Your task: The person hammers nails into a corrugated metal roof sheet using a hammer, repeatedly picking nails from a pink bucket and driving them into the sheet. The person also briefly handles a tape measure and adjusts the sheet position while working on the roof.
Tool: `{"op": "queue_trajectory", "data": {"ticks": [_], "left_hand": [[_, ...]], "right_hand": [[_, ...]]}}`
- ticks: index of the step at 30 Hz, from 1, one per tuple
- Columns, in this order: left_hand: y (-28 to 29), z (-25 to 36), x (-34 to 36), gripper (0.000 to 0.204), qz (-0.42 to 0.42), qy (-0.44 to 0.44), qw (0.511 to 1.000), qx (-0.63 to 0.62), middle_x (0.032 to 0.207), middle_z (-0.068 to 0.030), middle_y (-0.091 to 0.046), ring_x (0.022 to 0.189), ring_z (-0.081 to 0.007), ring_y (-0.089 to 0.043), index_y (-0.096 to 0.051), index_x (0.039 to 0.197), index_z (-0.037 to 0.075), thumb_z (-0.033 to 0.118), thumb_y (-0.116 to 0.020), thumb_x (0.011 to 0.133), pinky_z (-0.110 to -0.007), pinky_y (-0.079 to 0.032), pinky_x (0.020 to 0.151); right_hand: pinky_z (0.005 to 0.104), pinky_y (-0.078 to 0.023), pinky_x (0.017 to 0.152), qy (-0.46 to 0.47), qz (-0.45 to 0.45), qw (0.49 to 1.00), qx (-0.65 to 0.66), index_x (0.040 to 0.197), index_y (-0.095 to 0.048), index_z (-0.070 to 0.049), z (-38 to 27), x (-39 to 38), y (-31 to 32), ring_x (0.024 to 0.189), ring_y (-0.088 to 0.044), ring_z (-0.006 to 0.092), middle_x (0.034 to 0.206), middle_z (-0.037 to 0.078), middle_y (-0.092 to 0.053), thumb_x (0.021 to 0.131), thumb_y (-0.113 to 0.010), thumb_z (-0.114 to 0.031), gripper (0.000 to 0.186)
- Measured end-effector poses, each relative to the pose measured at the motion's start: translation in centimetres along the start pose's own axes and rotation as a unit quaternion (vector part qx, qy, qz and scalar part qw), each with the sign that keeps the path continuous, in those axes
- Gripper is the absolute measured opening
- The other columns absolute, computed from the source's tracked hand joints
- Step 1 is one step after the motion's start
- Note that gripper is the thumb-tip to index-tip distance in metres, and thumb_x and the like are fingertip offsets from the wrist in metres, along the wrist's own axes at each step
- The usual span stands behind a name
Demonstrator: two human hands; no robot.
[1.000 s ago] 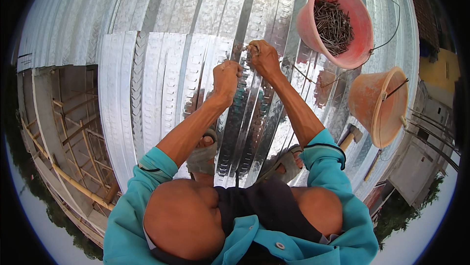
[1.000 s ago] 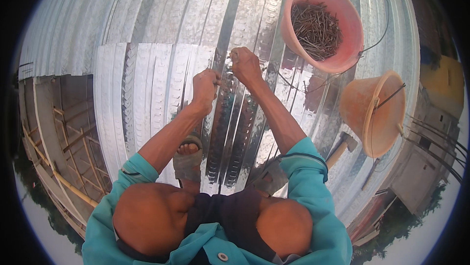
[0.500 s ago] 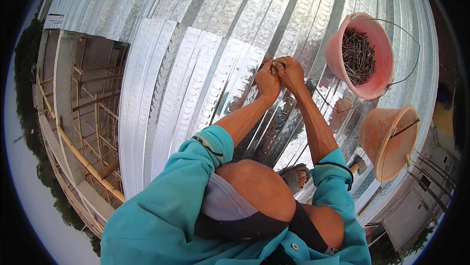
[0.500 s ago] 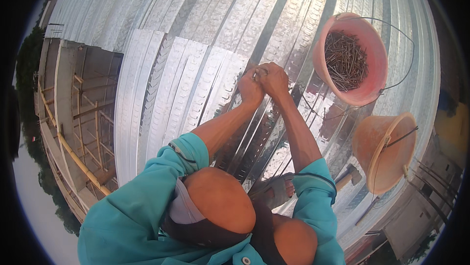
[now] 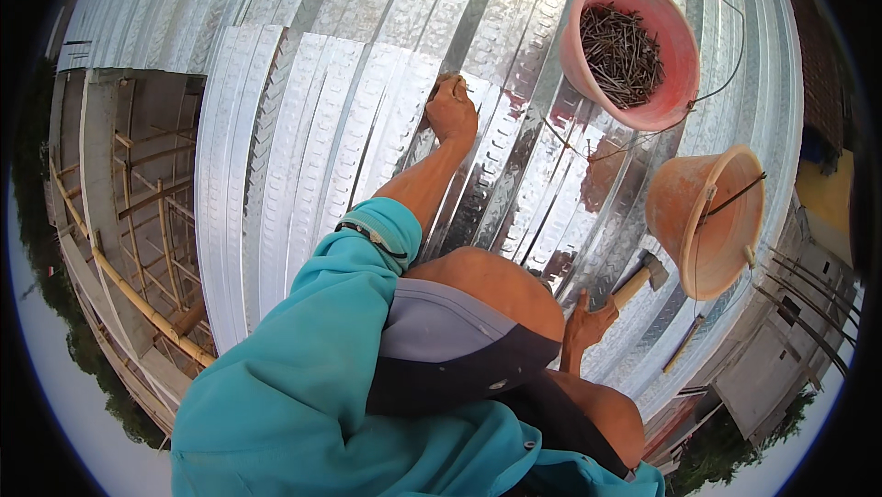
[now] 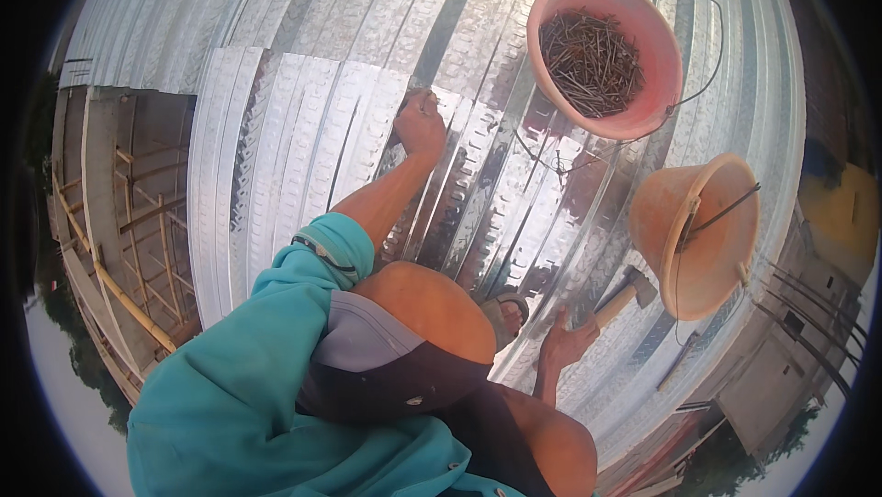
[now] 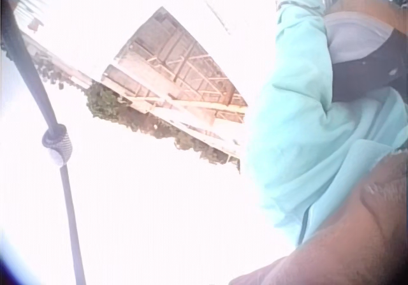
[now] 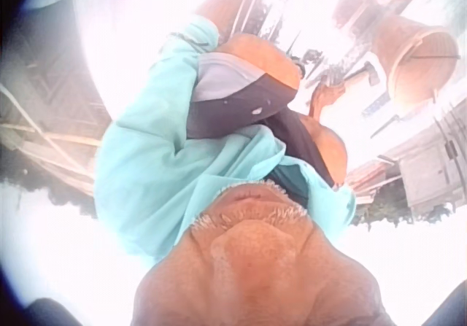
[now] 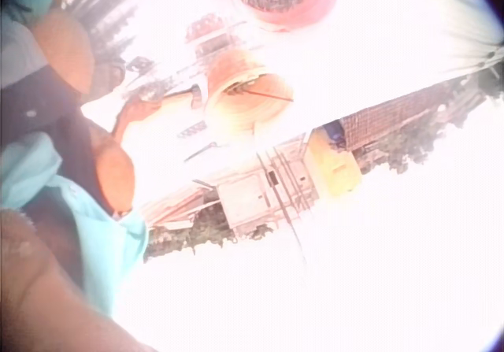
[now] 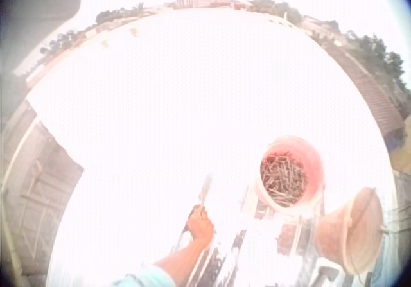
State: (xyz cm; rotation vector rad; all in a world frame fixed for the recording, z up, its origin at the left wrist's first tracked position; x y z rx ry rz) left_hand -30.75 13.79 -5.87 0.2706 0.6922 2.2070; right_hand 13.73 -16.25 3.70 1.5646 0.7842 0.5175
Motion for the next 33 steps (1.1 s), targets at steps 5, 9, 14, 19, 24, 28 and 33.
{"op": "queue_trajectory", "data": {"ticks": [5, 9, 14, 19, 24, 28, 33], "left_hand": [[0.2, -0.8, 0.4, 0.020, 0.002, -0.005, 1.000, -0.003, 0.101, -0.0180, -0.075, 0.092, -0.0398, -0.071, -0.074, 0.107, 0.005, 0.019, -0.063, 0.098, -0.046, -0.055, 0.082], [0.4, -0.2, 0.4, 0.018, -0.005, 0.003, 0.999, -0.031, 0.103, -0.0170, -0.074, 0.091, -0.0367, -0.072, -0.073, 0.106, 0.003, 0.017, -0.063, 0.098, -0.044, -0.055, 0.082], [1.4, -1.9, 0.2, 0.022, -0.031, 0.079, 0.996, 0.010, 0.100, -0.0205, -0.074, 0.093, -0.0434, -0.070, -0.074, 0.110, 0.013, 0.026, -0.061, 0.099, -0.049, -0.055, 0.083], [-0.6, -0.9, 0.1, 0.023, -0.024, 0.054, 0.998, -0.026, 0.100, -0.0216, -0.074, 0.092, -0.0438, -0.070, -0.075, 0.112, 0.013, 0.028, -0.061, 0.099, -0.050, -0.055, 0.081], [0.6, -1.2, 0.4, 0.021, -0.007, 0.041, 0.999, -0.001, 0.098, -0.0194, -0.075, 0.090, -0.0413, -0.071, -0.076, 0.108, 0.010, 0.024, -0.063, 0.098, -0.048, -0.055, 0.081], [0.6, -0.8, 0.5, 0.025, -0.007, 0.010, 1.000, 0.012, 0.096, -0.0213, -0.075, 0.087, -0.0400, -0.072, -0.076, 0.110, 0.008, 0.025, -0.063, 0.098, -0.046, -0.056, 0.079], [0.2, -0.2, 0.5, 0.025, -0.016, 0.003, 1.000, 0.022, 0.098, -0.0210, -0.075, 0.089, -0.0397, -0.073, -0.076, 0.110, 0.007, 0.025, -0.063, 0.098, -0.046, -0.056, 0.081]], "right_hand": [[0.0519, -0.047, 0.097, -0.059, 0.024, 0.998, -0.005, 0.137, -0.052, -0.001, 3.5, 1.1, 0.1, 0.121, -0.056, 0.0365, 0.133, 0.018, -0.053, 0.087, -0.076, -0.039, 0.067], [0.0489, -0.051, 0.090, -0.137, -0.001, 0.990, 0.020, 0.130, -0.056, 0.003, 9.7, 2.1, -1.2, 0.110, -0.061, 0.0353, 0.121, 0.018, -0.057, 0.082, -0.075, -0.031, 0.061], [0.0404, -0.052, 0.082, -0.150, -0.198, 0.917, 0.312, 0.105, -0.055, 0.012, 12.1, 4.3, -3.9, 0.082, -0.066, 0.0286, 0.084, 0.016, -0.061, 0.072, -0.070, -0.014, 0.044], [0.0407, -0.053, 0.079, -0.024, -0.040, 0.980, 0.192, 0.114, -0.051, 0.005, 10.8, -3.3, 0.4, 0.085, -0.065, 0.0276, 0.096, 0.016, -0.064, 0.074, -0.072, -0.004, 0.047], [0.0362, -0.055, 0.080, -0.001, -0.261, 0.886, 0.383, 0.149, -0.031, 0.002, -6.3, -7.5, 0.7, 0.091, -0.066, 0.0235, 0.114, 0.019, -0.062, 0.092, -0.076, -0.022, 0.077], [0.0431, -0.057, 0.076, 0.201, -0.274, 0.907, 0.250, 0.161, -0.021, -0.007, -18.9, -4.7, -0.6, 0.088, -0.072, 0.0362, 0.107, 0.027, -0.071, 0.104, -0.060, -0.025, 0.072], [0.0504, -0.056, 0.084, 0.305, -0.295, 0.865, 0.267, 0.163, -0.017, -0.010, -30.0, -1.6, -5.9, 0.101, -0.068, 0.0485, 0.123, 0.035, -0.063, 0.103, -0.056, -0.016, 0.072]]}}
Point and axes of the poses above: each hand's wrist, its own x-axis towards the middle knuckle, its own y-axis out of the back of the hand, z = x × y, the point moved 10 cm from there along x, towards the middle knuckle
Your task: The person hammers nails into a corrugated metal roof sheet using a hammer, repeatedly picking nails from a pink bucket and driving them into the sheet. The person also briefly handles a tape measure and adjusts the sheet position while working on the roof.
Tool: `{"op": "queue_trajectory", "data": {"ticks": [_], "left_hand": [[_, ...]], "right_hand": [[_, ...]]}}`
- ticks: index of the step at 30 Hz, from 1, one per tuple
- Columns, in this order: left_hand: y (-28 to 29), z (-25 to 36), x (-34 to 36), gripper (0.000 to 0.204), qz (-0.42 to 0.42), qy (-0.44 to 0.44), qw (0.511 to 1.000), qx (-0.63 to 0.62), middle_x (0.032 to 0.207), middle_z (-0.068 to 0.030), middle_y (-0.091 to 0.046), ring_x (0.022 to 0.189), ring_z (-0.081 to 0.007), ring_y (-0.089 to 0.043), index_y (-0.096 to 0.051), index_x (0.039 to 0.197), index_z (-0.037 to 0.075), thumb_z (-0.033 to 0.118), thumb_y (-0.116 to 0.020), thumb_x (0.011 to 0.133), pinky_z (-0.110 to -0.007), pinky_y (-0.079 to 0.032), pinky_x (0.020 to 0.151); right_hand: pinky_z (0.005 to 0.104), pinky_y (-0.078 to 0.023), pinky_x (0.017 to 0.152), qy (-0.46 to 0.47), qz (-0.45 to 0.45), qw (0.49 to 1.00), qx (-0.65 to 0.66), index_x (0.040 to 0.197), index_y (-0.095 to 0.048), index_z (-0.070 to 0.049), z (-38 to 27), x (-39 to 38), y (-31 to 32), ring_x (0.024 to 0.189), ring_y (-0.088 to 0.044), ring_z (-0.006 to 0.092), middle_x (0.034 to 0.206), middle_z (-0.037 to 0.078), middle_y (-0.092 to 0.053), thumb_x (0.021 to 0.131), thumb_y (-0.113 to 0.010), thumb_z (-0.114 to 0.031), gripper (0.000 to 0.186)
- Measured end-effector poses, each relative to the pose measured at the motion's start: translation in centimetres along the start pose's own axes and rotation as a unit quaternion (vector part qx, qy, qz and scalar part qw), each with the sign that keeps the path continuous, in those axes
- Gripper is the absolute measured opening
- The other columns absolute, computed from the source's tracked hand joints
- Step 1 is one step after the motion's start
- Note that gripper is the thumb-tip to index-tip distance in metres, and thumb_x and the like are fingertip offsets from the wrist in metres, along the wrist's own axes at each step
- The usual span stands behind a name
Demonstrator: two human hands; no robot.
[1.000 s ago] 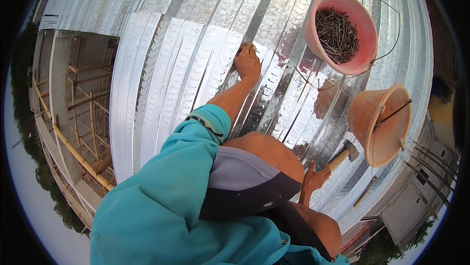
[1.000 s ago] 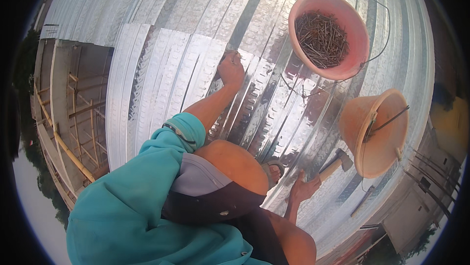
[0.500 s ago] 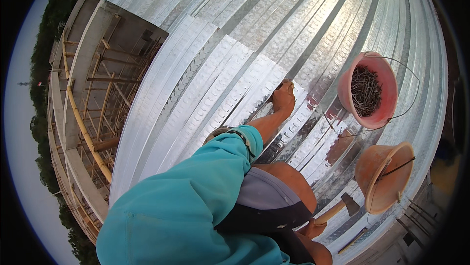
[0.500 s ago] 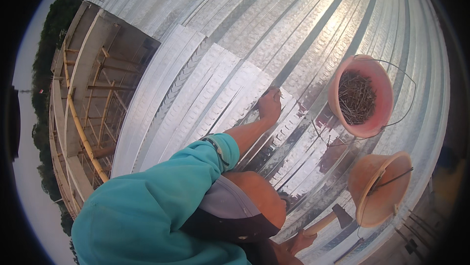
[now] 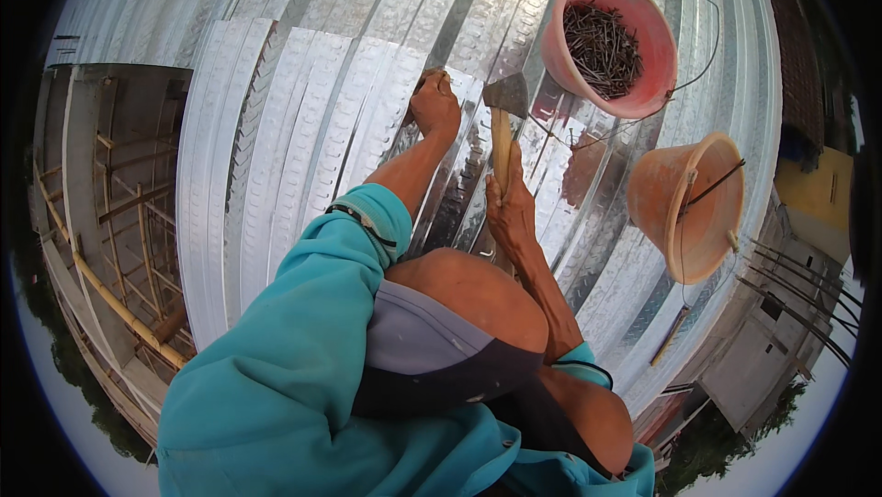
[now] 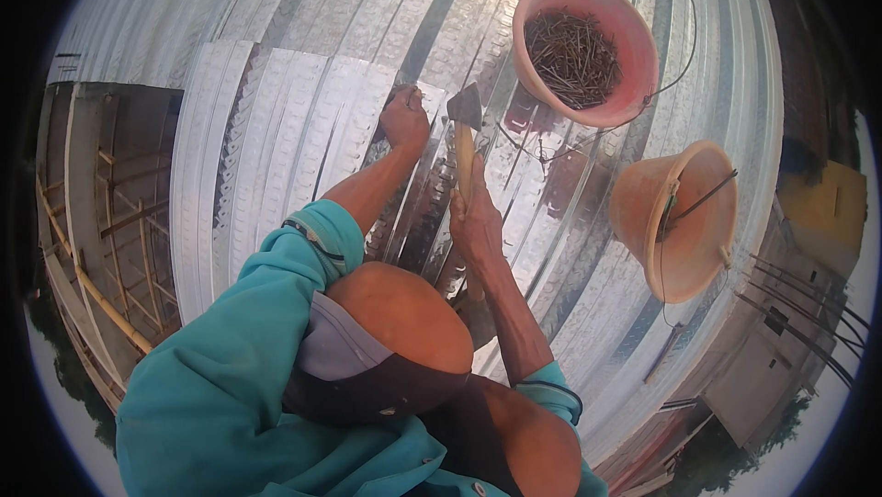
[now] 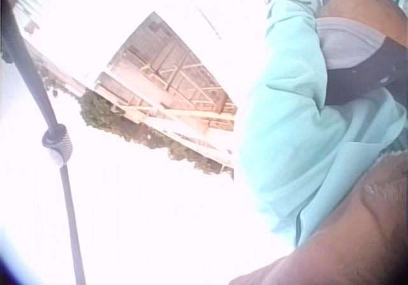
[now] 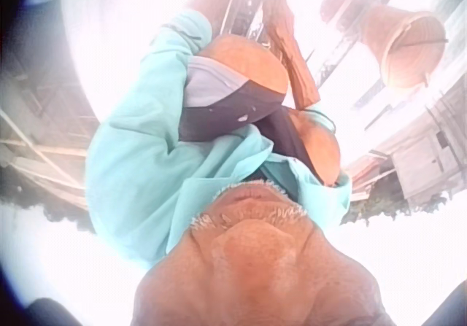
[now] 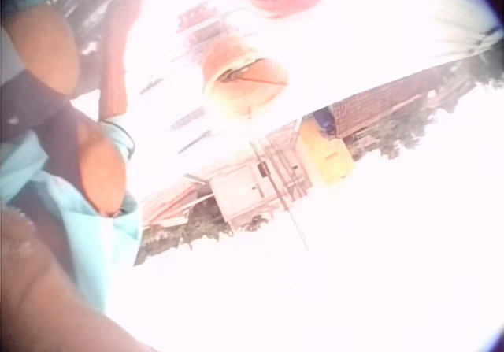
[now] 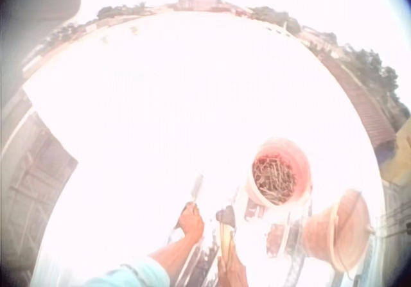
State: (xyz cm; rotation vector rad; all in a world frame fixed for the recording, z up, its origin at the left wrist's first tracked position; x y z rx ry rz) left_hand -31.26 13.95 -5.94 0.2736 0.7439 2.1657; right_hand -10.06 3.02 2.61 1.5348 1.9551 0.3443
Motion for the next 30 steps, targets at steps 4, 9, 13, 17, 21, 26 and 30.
{"op": "queue_trajectory", "data": {"ticks": [4, 9, 13, 17, 21, 26, 30], "left_hand": [[0.2, -0.5, -0.1, 0.024, -0.007, -0.002, 1.000, 0.004, 0.099, -0.0205, -0.075, 0.090, -0.0395, -0.072, -0.076, 0.109, 0.007, 0.025, -0.063, 0.098, -0.046, -0.056, 0.082], [0.9, -0.6, 0.0, 0.024, 0.016, -0.021, 0.999, -0.029, 0.101, -0.0204, -0.075, 0.092, -0.0398, -0.072, -0.076, 0.111, 0.009, 0.024, -0.063, 0.099, -0.045, -0.055, 0.083], [0.1, -1.1, 0.0, 0.025, 0.006, -0.002, 1.000, -0.002, 0.100, -0.0213, -0.074, 0.092, -0.0394, -0.072, -0.076, 0.112, 0.009, 0.025, -0.063, 0.098, -0.046, -0.056, 0.082], [0.7, -1.2, -0.1, 0.024, 0.003, 0.021, 0.999, -0.034, 0.098, -0.0215, -0.074, 0.090, -0.0403, -0.072, -0.076, 0.110, 0.009, 0.025, -0.064, 0.097, -0.047, -0.056, 0.080], [0.7, -0.9, -0.6, 0.020, 0.008, 0.045, 0.999, -0.010, 0.097, -0.0206, -0.074, 0.091, -0.0413, -0.071, -0.074, 0.109, 0.012, 0.024, -0.064, 0.097, -0.048, -0.056, 0.080], [1.4, -1.3, -0.4, 0.024, -0.043, 0.087, 0.995, -0.026, 0.100, -0.0229, -0.073, 0.095, -0.0421, -0.071, -0.073, 0.113, 0.013, 0.027, -0.059, 0.099, -0.049, -0.056, 0.082], [1.5, -0.9, 0.1, 0.027, -0.058, 0.022, 0.998, 0.000, 0.103, -0.0236, -0.073, 0.098, -0.0426, -0.071, -0.072, 0.119, 0.011, 0.024, -0.060, 0.098, -0.050, -0.055, 0.086]], "right_hand": [[0.0519, -0.054, 0.072, 0.095, 0.015, 0.994, -0.044, 0.163, -0.021, -0.013, -3.9, 3.9, -1.2, 0.085, -0.069, 0.0469, 0.105, 0.030, -0.067, 0.104, -0.055, -0.023, 0.069], [0.0490, -0.057, 0.074, 0.131, 0.039, 0.987, -0.083, 0.161, -0.029, -0.009, -6.1, 5.1, -2.2, 0.089, -0.070, 0.0467, 0.113, 0.034, -0.067, 0.104, -0.058, -0.021, 0.065], [0.0525, -0.055, 0.071, 0.086, -0.046, 0.984, -0.151, 0.160, -0.029, -0.009, -4.4, 7.3, -3.9, 0.084, -0.069, 0.0486, 0.103, 0.032, -0.067, 0.103, -0.057, -0.019, 0.065], [0.0578, -0.053, 0.065, 0.132, -0.003, 0.979, -0.154, 0.162, -0.022, -0.014, -4.5, 6.8, -4.0, 0.074, -0.067, 0.0498, 0.092, 0.030, -0.066, 0.103, -0.054, -0.027, 0.068], [0.0481, -0.056, 0.062, 0.225, 0.082, 0.967, -0.083, 0.162, -0.026, -0.014, -6.1, 5.0, -2.0, 0.074, -0.069, 0.0419, 0.093, 0.026, -0.067, 0.101, -0.058, -0.015, 0.069], [0.0521, -0.055, 0.082, 0.055, -0.053, 0.992, -0.100, 0.162, -0.025, -0.010, -3.7, 6.6, -4.0, 0.091, -0.070, 0.0465, 0.108, 0.031, -0.069, 0.102, -0.055, -0.018, 0.068], [0.0466, -0.056, 0.087, 0.023, -0.007, 0.999, 0.037, 0.162, -0.025, -0.010, -4.4, 4.8, -2.9, 0.108, -0.069, 0.0432, 0.130, 0.031, -0.063, 0.104, -0.054, -0.018, 0.066]]}}
Point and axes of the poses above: each hand's wrist, its own x-axis towards the middle knuckle, its own y-axis out of the back of the hand, z = x × y, the point moved 10 cm from there along x, towards the middle knuckle
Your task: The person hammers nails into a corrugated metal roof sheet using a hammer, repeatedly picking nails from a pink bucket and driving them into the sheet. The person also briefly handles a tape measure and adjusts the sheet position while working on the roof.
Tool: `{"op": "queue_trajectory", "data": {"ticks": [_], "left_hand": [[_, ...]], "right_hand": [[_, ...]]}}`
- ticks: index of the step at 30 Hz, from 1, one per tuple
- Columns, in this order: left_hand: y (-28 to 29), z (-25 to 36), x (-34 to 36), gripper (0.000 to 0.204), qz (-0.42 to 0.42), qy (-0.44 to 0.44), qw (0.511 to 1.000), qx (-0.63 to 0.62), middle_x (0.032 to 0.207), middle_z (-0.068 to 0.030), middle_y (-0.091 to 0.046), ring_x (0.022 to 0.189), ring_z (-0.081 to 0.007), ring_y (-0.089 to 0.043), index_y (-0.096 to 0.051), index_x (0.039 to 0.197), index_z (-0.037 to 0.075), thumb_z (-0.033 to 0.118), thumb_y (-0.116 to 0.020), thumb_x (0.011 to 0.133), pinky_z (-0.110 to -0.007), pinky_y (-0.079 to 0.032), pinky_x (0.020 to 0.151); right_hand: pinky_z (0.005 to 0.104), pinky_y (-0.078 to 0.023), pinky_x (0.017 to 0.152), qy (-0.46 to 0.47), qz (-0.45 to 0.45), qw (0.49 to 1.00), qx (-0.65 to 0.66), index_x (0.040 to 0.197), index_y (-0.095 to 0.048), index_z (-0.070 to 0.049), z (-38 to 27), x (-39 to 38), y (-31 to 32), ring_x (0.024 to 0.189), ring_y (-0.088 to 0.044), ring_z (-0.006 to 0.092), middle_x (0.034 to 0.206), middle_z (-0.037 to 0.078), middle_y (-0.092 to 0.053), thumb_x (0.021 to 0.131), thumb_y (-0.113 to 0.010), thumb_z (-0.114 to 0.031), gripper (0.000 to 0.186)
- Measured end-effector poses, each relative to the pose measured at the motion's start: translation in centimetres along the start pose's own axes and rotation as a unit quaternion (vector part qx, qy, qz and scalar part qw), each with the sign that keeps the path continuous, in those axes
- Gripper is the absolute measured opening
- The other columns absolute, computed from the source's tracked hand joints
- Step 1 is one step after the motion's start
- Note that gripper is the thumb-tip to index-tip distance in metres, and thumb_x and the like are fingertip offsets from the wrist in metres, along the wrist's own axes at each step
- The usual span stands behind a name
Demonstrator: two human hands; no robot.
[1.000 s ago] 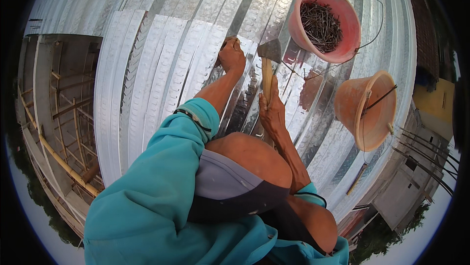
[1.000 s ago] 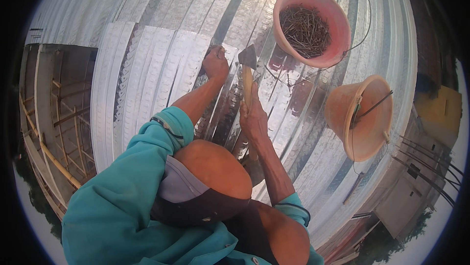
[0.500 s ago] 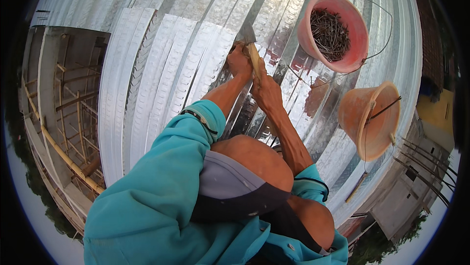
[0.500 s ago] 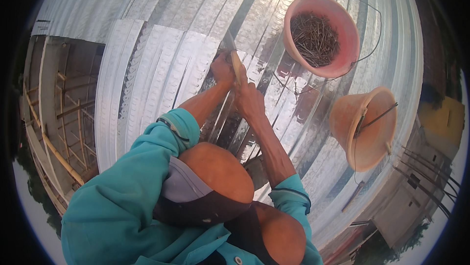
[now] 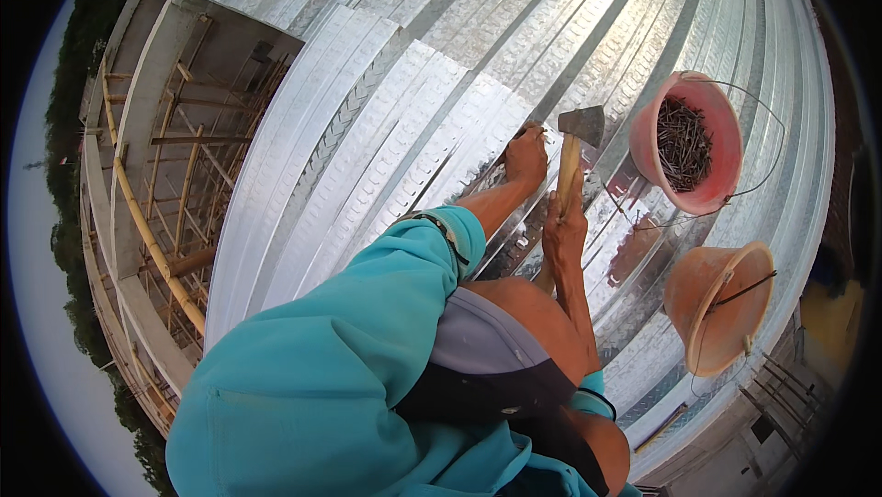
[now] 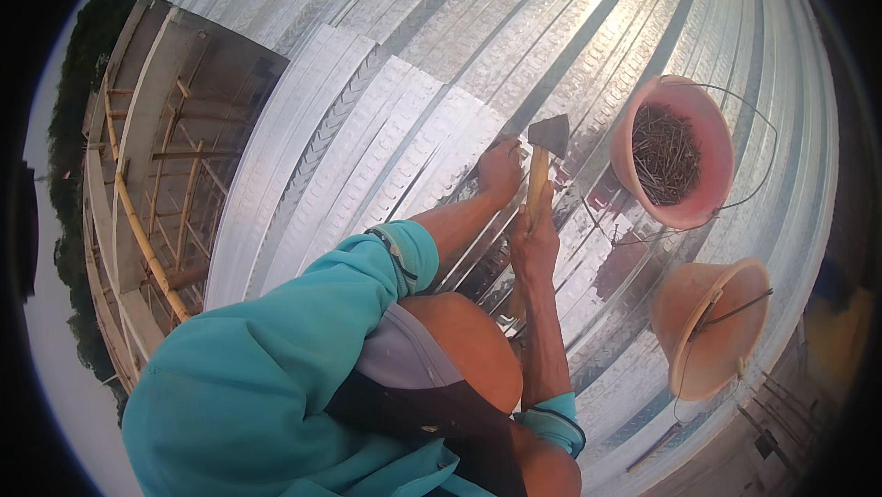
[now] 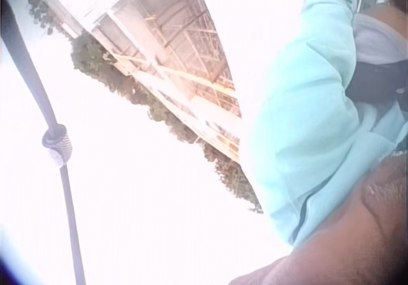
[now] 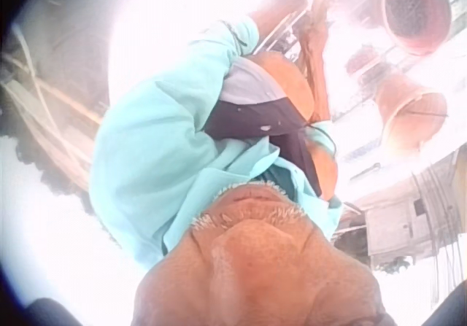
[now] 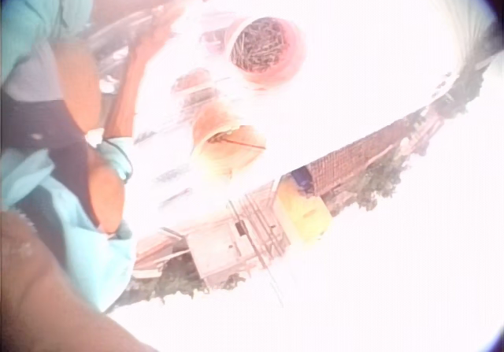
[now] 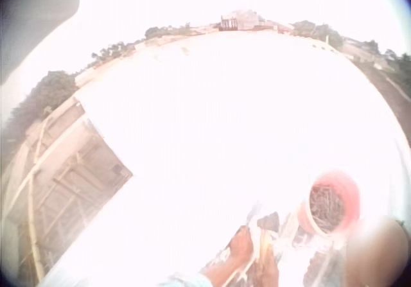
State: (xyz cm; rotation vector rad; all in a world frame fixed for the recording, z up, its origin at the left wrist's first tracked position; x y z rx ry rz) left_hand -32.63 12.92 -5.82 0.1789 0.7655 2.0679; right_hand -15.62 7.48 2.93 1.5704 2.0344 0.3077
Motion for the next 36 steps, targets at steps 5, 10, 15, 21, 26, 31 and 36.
{"op": "queue_trajectory", "data": {"ticks": [5, 10, 15, 21, 26, 31, 36], "left_hand": [[5.5, 3.5, -1.2, 0.038, -0.038, -0.079, 0.993, 0.073, 0.100, -0.0173, -0.072, 0.090, -0.0316, -0.071, -0.070, 0.127, 0.011, 0.026, -0.069, 0.092, -0.044, -0.054, 0.080], [10.4, 2.2, -0.4, 0.042, -0.062, -0.265, 0.928, 0.255, 0.101, -0.0093, -0.059, 0.073, -0.0279, -0.068, -0.069, 0.123, 0.019, 0.043, -0.075, 0.089, -0.043, -0.055, 0.063], [10.3, 1.2, -1.1, 0.043, -0.038, -0.359, 0.891, 0.277, 0.099, -0.0095, -0.060, 0.069, -0.0285, -0.068, -0.069, 0.125, 0.020, 0.043, -0.075, 0.089, -0.041, -0.054, 0.056], [9.0, 2.1, -1.1, 0.043, -0.038, -0.387, 0.881, 0.268, 0.095, -0.0083, -0.060, 0.067, -0.0268, -0.067, -0.071, 0.122, 0.018, 0.041, -0.077, 0.086, -0.041, -0.054, 0.057], [10.2, 1.7, -0.9, 0.042, -0.018, -0.398, 0.873, 0.280, 0.093, -0.0078, -0.060, 0.068, -0.0264, -0.067, -0.071, 0.122, 0.019, 0.040, -0.077, 0.086, -0.040, -0.054, 0.058], [9.4, 2.4, -1.3, 0.044, -0.038, -0.386, 0.881, 0.272, 0.093, -0.0082, -0.060, 0.067, -0.0266, -0.066, -0.070, 0.124, 0.018, 0.042, -0.076, 0.087, -0.040, -0.054, 0.057], [9.9, 2.4, -1.0, 0.043, -0.027, -0.396, 0.879, 0.265, 0.091, -0.0081, -0.059, 0.067, -0.0259, -0.066, -0.070, 0.123, 0.018, 0.042, -0.075, 0.088, -0.041, -0.053, 0.056]], "right_hand": [[0.0521, -0.053, 0.072, 0.046, 0.076, 0.993, -0.075, 0.162, -0.023, -0.010, 2.7, -0.7, -0.5, 0.083, -0.068, 0.0482, 0.093, 0.031, -0.068, 0.102, -0.057, -0.017, 0.070], [0.0519, -0.052, 0.066, 0.033, 0.148, 0.988, 0.010, 0.160, -0.027, -0.007, -0.9, -2.2, -0.7, 0.074, -0.066, 0.0445, 0.096, 0.028, -0.065, 0.102, -0.057, -0.016, 0.066], [0.0491, -0.053, 0.059, 0.162, 0.265, 0.950, -0.011, 0.158, -0.029, -0.001, -4.9, -3.8, -0.6, 0.075, -0.067, 0.0443, 0.100, 0.027, -0.064, 0.100, -0.061, -0.012, 0.067], [0.0524, -0.054, 0.059, 0.024, 0.079, 0.982, -0.167, 0.163, -0.022, -0.011, 1.0, 1.3, -6.2, 0.066, -0.065, 0.0430, 0.089, 0.026, -0.064, 0.102, -0.056, -0.022, 0.071], [0.0492, -0.052, 0.054, 0.190, 0.259, 0.940, -0.115, 0.162, -0.023, -0.011, -6.8, -2.9, -2.2, 0.066, -0.066, 0.0404, 0.089, 0.025, -0.064, 0.100, -0.060, -0.020, 0.073], [0.0535, -0.055, 0.060, -0.002, 0.063, 0.974, -0.216, 0.161, -0.022, -0.011, 1.7, 0.0, -7.3, 0.070, -0.067, 0.0445, 0.091, 0.027, -0.064, 0.102, -0.057, -0.022, 0.070], [0.0534, -0.057, 0.066, 0.174, 0.227, 0.954, -0.087, 0.159, -0.026, -0.005, -5.3, 0.2, -3.2, 0.077, -0.069, 0.0482, 0.104, 0.034, -0.066, 0.102, -0.057, -0.019, 0.067]]}}
Point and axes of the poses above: each hand's wrist, its own x-axis towards the middle knuckle, its own y-axis out of the back of the hand, z = x × y, the point moved 10 cm from there along x, towards the middle knuckle
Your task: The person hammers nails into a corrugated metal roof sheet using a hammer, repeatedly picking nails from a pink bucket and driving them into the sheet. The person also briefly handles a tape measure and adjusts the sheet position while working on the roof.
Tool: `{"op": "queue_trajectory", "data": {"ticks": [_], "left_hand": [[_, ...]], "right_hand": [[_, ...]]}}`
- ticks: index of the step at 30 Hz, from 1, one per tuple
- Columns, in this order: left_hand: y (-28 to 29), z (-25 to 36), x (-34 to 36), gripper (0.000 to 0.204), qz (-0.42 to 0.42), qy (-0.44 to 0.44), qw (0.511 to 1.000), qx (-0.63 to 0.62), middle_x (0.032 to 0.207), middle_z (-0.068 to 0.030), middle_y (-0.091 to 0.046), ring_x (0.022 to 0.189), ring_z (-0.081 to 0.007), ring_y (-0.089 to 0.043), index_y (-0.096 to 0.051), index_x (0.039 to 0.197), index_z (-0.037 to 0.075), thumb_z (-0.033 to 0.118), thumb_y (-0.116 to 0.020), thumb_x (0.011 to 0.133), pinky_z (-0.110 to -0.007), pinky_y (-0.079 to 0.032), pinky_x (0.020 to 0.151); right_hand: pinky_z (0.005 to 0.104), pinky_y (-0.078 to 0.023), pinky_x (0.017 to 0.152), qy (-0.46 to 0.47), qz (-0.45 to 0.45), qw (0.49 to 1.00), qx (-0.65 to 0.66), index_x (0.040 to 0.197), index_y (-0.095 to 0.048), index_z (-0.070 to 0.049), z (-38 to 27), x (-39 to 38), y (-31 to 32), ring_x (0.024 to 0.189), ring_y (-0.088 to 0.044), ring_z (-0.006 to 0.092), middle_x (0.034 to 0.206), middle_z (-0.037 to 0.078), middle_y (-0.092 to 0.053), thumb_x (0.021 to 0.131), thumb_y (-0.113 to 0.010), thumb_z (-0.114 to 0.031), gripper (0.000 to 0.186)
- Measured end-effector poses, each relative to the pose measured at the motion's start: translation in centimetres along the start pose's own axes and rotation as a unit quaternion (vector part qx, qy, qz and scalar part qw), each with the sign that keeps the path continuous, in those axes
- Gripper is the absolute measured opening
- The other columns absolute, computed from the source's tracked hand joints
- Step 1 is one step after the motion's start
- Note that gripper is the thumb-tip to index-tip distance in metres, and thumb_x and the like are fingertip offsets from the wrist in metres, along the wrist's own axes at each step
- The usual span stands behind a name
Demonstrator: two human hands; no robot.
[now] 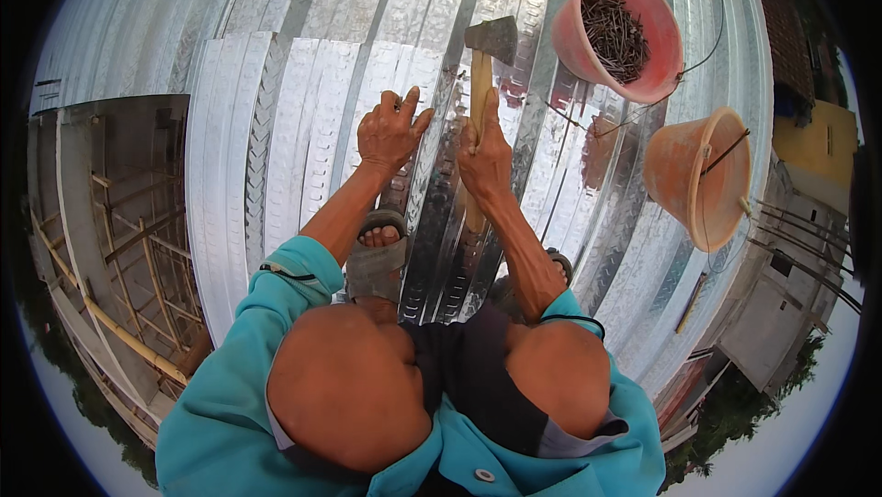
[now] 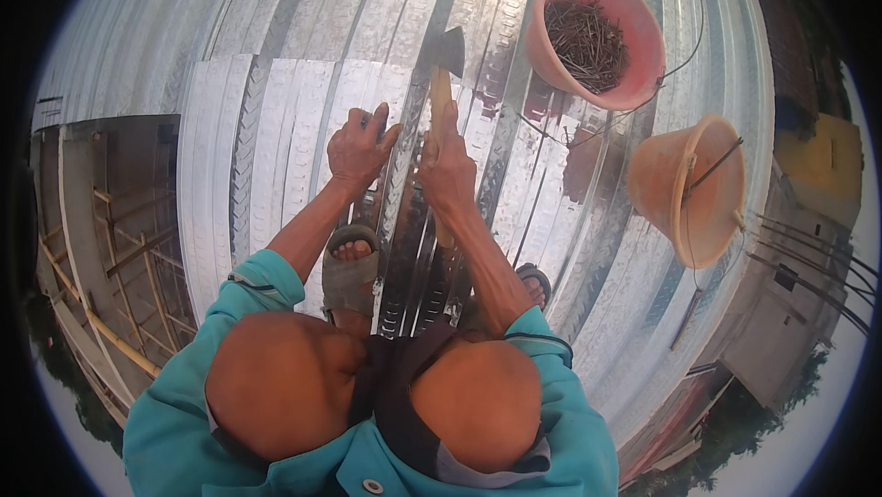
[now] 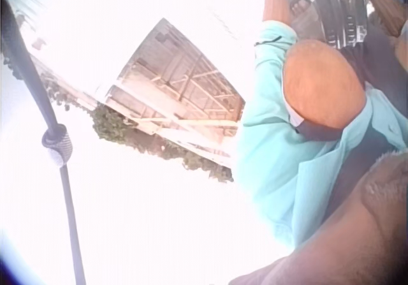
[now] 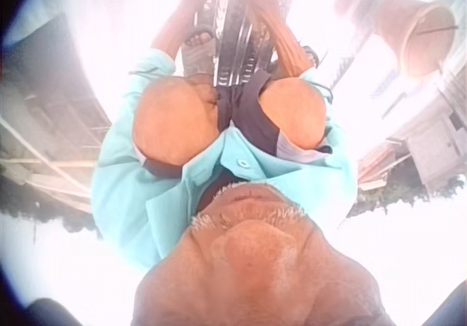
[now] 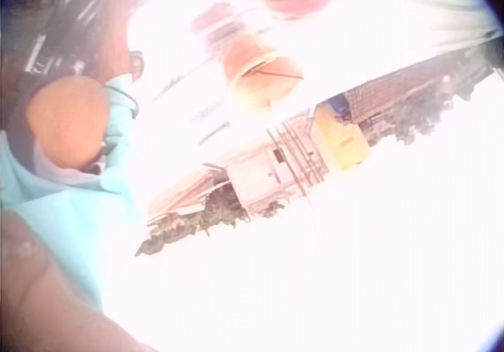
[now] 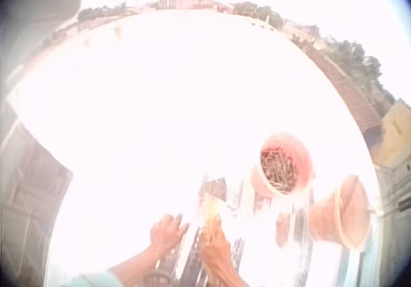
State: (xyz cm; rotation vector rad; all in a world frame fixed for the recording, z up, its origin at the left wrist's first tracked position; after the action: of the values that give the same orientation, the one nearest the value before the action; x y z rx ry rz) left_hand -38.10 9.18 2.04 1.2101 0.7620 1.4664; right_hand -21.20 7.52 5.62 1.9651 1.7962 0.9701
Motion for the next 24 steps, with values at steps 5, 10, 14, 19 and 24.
{"op": "queue_trajectory", "data": {"ticks": [5, 10, 14, 19, 24], "left_hand": [[-0.2, 0.0, -0.5, 0.043, 0.002, -0.008, 1.000, 0.003, 0.091, -0.0084, -0.059, 0.067, -0.0252, -0.066, -0.070, 0.122, 0.017, 0.042, -0.074, 0.088, -0.041, -0.053, 0.056], [-0.2, 0.4, 0.2, 0.043, -0.004, -0.012, 1.000, -0.004, 0.091, -0.0091, -0.058, 0.064, -0.0271, -0.065, -0.069, 0.123, 0.017, 0.043, -0.073, 0.089, -0.040, -0.053, 0.054], [-0.3, -0.9, -0.7, 0.043, -0.008, 0.000, 1.000, 0.009, 0.092, -0.0092, -0.058, 0.064, -0.0272, -0.065, -0.069, 0.123, 0.017, 0.043, -0.073, 0.089, -0.041, -0.053, 0.054], [-0.6, 1.2, 0.5, 0.044, -0.015, -0.008, 1.000, -0.019, 0.090, -0.0093, -0.058, 0.065, -0.0270, -0.066, -0.069, 0.124, 0.017, 0.043, -0.074, 0.088, -0.042, -0.054, 0.055], [0.2, -0.2, -0.4, 0.043, 0.009, -0.008, 1.000, 0.002, 0.090, -0.0097, -0.057, 0.066, -0.0280, -0.066, -0.068, 0.124, 0.017, 0.043, -0.072, 0.090, -0.041, -0.055, 0.056]], "right_hand": [[0.0552, -0.055, 0.060, -0.034, -0.031, 0.999, -0.017, 0.160, -0.023, -0.006, 0.2, -2.7, 1.6, 0.070, -0.069, 0.0473, 0.099, 0.035, -0.066, 0.102, -0.057, -0.019, 0.069], [0.0541, -0.053, 0.057, -0.056, -0.146, 0.981, -0.113, 0.163, -0.016, -0.011, 3.0, 0.2, -2.7, 0.065, -0.066, 0.0452, 0.084, 0.029, -0.064, 0.101, -0.056, -0.020, 0.074], [0.0511, -0.053, 0.052, 0.072, 0.066, 0.995, -0.011, 0.162, -0.022, -0.008, -3.4, 0.2, 3.3, 0.061, -0.065, 0.0434, 0.086, 0.028, -0.064, 0.099, -0.059, -0.019, 0.074], [0.0532, -0.053, 0.054, -0.072, -0.168, 0.967, -0.176, 0.162, -0.015, -0.007, 6.8, -3.7, -3.0, 0.063, -0.067, 0.0443, 0.074, 0.025, -0.063, 0.097, -0.058, -0.017, 0.079], [0.0499, -0.052, 0.053, 0.032, -0.024, 0.996, -0.080, 0.162, -0.016, -0.004, -0.7, 0.2, 0.3, 0.064, -0.066, 0.0434, 0.086, 0.027, -0.064, 0.095, -0.064, -0.013, 0.083]]}}
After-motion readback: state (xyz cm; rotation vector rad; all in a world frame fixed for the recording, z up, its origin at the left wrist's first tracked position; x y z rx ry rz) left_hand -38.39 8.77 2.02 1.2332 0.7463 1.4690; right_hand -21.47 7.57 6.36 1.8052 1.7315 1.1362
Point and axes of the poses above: each hand's wrist, its own x-axis towards the middle knuckle, its own y-axis out of the back of the hand, z = x × y, the point moved 10 cm from there along x, towards the middle knuckle
